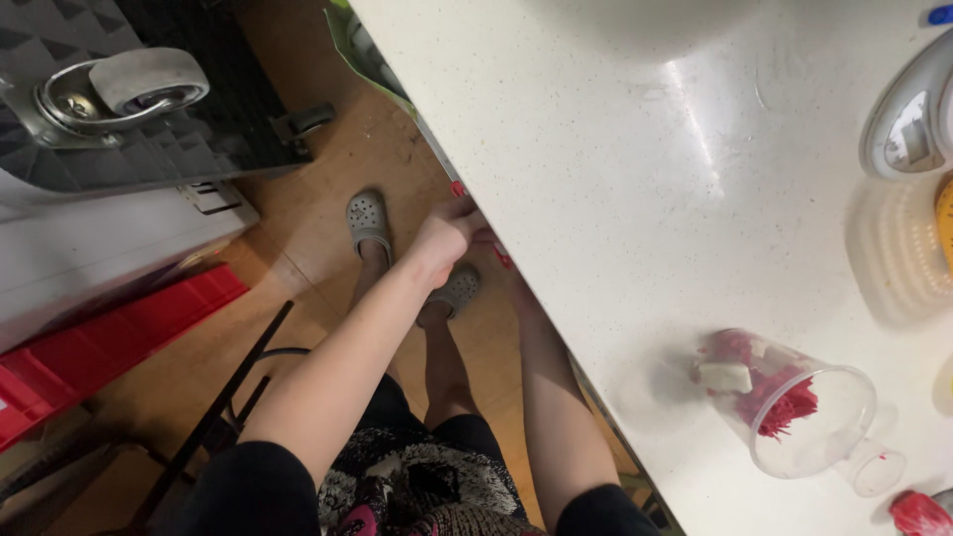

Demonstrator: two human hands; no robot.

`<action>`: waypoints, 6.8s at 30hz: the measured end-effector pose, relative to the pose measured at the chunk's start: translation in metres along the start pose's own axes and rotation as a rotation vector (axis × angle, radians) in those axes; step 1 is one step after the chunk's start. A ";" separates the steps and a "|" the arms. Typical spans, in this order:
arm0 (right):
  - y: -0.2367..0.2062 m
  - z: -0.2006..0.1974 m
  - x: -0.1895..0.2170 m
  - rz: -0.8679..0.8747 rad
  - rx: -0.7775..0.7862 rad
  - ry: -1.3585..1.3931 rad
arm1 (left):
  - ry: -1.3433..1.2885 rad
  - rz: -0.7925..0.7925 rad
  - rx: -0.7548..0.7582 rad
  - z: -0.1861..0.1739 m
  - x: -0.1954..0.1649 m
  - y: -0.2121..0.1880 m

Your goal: The person opens a bag of white chocolate shavings and pours some into a small bowl on the table. They then pick up a ball of red dough, wrap it in plastic wrap, and walk to the sink to rinse their hands.

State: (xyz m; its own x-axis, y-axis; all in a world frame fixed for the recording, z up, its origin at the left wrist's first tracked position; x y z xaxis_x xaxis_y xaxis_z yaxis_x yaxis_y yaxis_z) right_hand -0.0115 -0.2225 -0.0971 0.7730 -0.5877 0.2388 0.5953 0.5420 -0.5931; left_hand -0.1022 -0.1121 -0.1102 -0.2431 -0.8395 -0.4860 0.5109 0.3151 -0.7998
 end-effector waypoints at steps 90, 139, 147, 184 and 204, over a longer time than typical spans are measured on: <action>-0.152 0.136 0.198 -0.873 0.379 -0.809 | 0.528 0.330 0.101 0.123 -0.075 -0.001; 0.072 0.163 -0.038 -0.900 0.377 -0.915 | 1.355 1.150 -0.798 -0.052 -0.637 0.258; 0.053 0.206 -0.030 -0.933 0.215 -1.097 | 1.216 1.058 -0.560 -0.014 -0.583 0.195; 0.059 0.110 -0.059 -0.409 0.399 -0.950 | 0.983 0.890 -1.251 -0.170 -0.641 0.108; 0.041 0.063 -0.043 -0.299 0.604 -0.668 | 0.740 0.924 -1.366 -0.163 -0.650 0.085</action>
State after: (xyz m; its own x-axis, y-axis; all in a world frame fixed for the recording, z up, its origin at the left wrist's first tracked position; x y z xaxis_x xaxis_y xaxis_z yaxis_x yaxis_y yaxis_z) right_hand -0.0061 -0.1374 -0.0834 0.4241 -0.3889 0.8178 0.6574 0.7534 0.0174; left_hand -0.0354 0.5326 0.0800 -0.7773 0.0288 -0.6284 -0.1931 0.9398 0.2819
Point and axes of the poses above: each hand's wrist, its own y-axis towards the middle knuckle, its own z-axis out of the palm, x = y × z, the point moved 2 cm from there along y, towards the middle knuckle, and after that the axes turned 5 degrees about -z, right-handed, at the moved point
